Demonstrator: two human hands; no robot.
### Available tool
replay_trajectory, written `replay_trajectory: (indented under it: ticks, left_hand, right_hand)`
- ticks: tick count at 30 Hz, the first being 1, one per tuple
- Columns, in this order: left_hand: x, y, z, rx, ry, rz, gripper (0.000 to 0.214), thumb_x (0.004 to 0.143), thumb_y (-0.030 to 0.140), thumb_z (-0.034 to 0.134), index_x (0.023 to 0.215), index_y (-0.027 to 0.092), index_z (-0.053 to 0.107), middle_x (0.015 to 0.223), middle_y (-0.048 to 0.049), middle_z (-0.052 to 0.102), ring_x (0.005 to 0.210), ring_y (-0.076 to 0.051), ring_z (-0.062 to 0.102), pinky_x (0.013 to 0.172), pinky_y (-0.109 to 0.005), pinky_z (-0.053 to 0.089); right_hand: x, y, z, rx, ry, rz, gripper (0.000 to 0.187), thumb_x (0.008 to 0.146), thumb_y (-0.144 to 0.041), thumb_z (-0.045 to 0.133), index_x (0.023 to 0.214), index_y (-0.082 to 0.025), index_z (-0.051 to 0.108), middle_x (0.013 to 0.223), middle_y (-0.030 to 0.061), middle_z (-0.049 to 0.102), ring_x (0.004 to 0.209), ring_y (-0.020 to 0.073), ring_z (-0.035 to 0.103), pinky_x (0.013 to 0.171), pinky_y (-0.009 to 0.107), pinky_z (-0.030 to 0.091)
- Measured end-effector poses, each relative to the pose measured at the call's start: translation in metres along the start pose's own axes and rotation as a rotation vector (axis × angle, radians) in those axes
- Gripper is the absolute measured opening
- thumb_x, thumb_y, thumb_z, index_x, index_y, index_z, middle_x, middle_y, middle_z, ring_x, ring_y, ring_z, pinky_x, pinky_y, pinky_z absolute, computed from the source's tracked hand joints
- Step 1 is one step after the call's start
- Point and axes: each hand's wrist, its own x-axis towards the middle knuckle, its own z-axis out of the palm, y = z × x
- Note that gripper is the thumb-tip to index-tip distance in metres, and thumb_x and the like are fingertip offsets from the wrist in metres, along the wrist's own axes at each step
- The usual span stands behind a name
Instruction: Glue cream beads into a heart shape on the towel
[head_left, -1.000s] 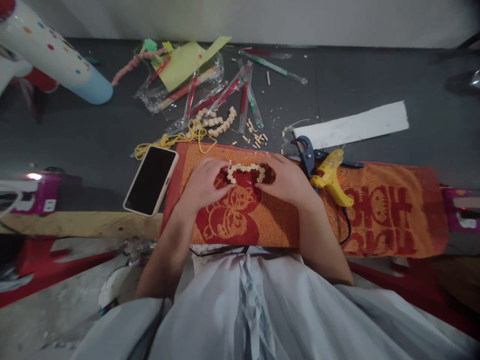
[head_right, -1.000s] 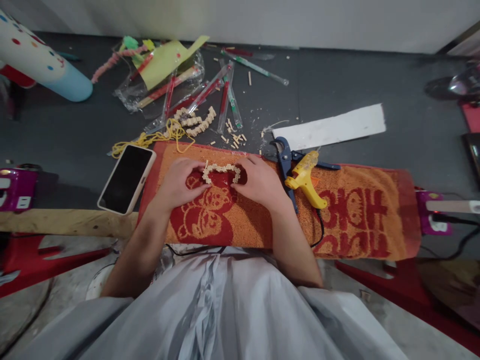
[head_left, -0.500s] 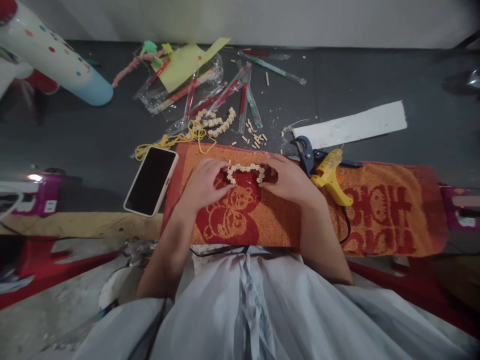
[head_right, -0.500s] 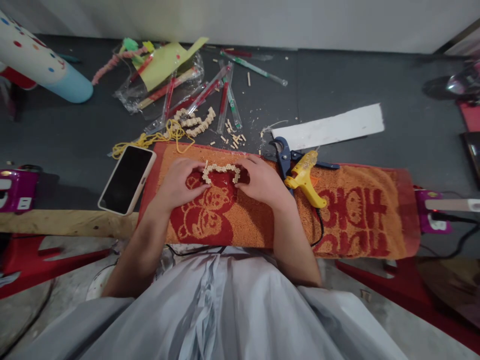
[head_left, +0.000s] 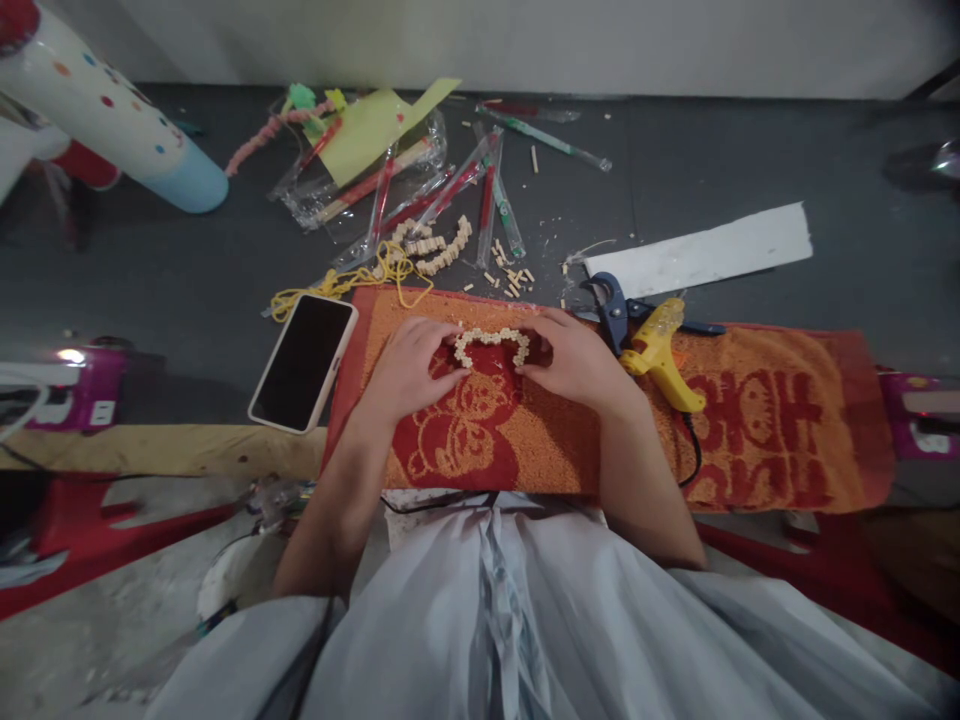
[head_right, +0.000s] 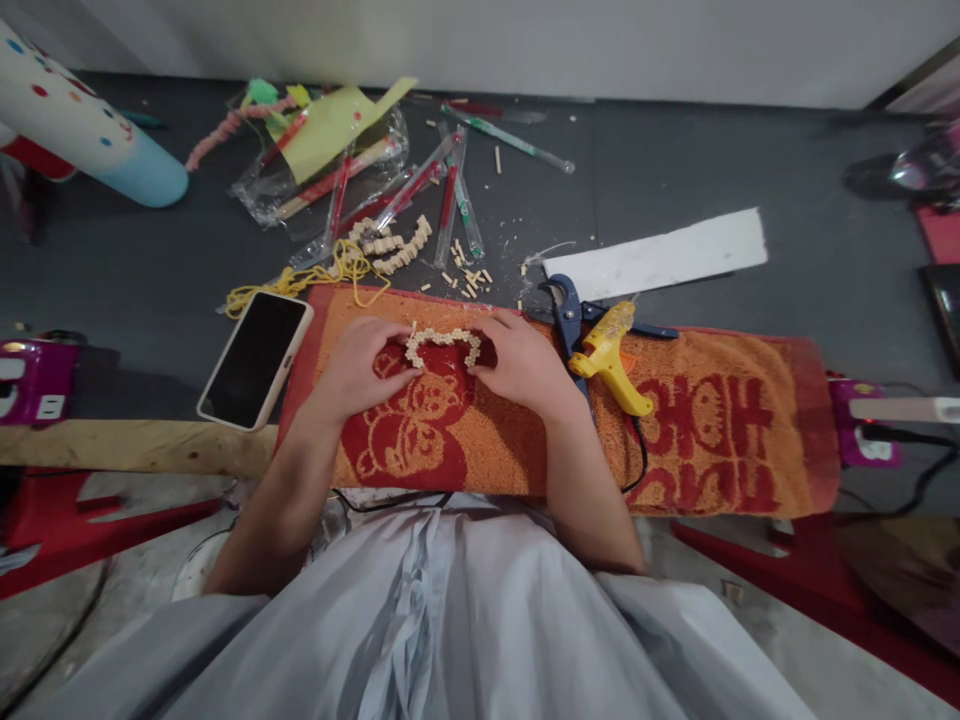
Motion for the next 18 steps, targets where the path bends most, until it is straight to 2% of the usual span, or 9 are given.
replay_trajectory:
  ticks: [8, 13, 18]
  left_hand:
    - [-0.0005, 0.0008, -0.0007, 0.007, 0.0, 0.004, 0.043, 0.081, 0.037, 0.074, 0.117, 0.02, 0.058, 0.111, -0.0096, 0.068, 0.105, -0.026, 0.06, 0.097, -0.044, 0.048]
    - [-0.0004, 0.0007, -0.0006, -0.013, -0.007, -0.016, 0.043, 0.081, 0.038, 0.074, 0.117, 0.021, 0.058, 0.111, -0.0091, 0.068, 0.105, -0.026, 0.06, 0.098, -0.045, 0.048]
    - [-0.0001, 0.0013, -0.0011, -0.011, 0.006, 0.004, 0.042, 0.081, 0.037, 0.073, 0.117, 0.02, 0.058, 0.108, -0.0088, 0.068, 0.103, -0.026, 0.06, 0.096, -0.043, 0.048]
  right_hand:
    - [0.0003, 0.0006, -0.0034, 0.037, -0.02, -0.012, 0.048, 0.075, -0.02, 0.069, 0.121, -0.016, 0.063, 0.118, 0.0144, 0.064, 0.109, 0.0303, 0.061, 0.092, 0.044, 0.052]
    - [0.0005, -0.0002, -0.0043, 0.046, -0.023, -0.008, 0.046, 0.074, -0.019, 0.068, 0.12, -0.018, 0.064, 0.116, 0.0135, 0.065, 0.108, 0.0306, 0.062, 0.09, 0.045, 0.052]
    - [0.0005, -0.0007, -0.004, 0.037, -0.019, -0.008, 0.046, 0.074, -0.02, 0.069, 0.12, -0.015, 0.064, 0.118, 0.0155, 0.064, 0.108, 0.0312, 0.062, 0.091, 0.045, 0.052]
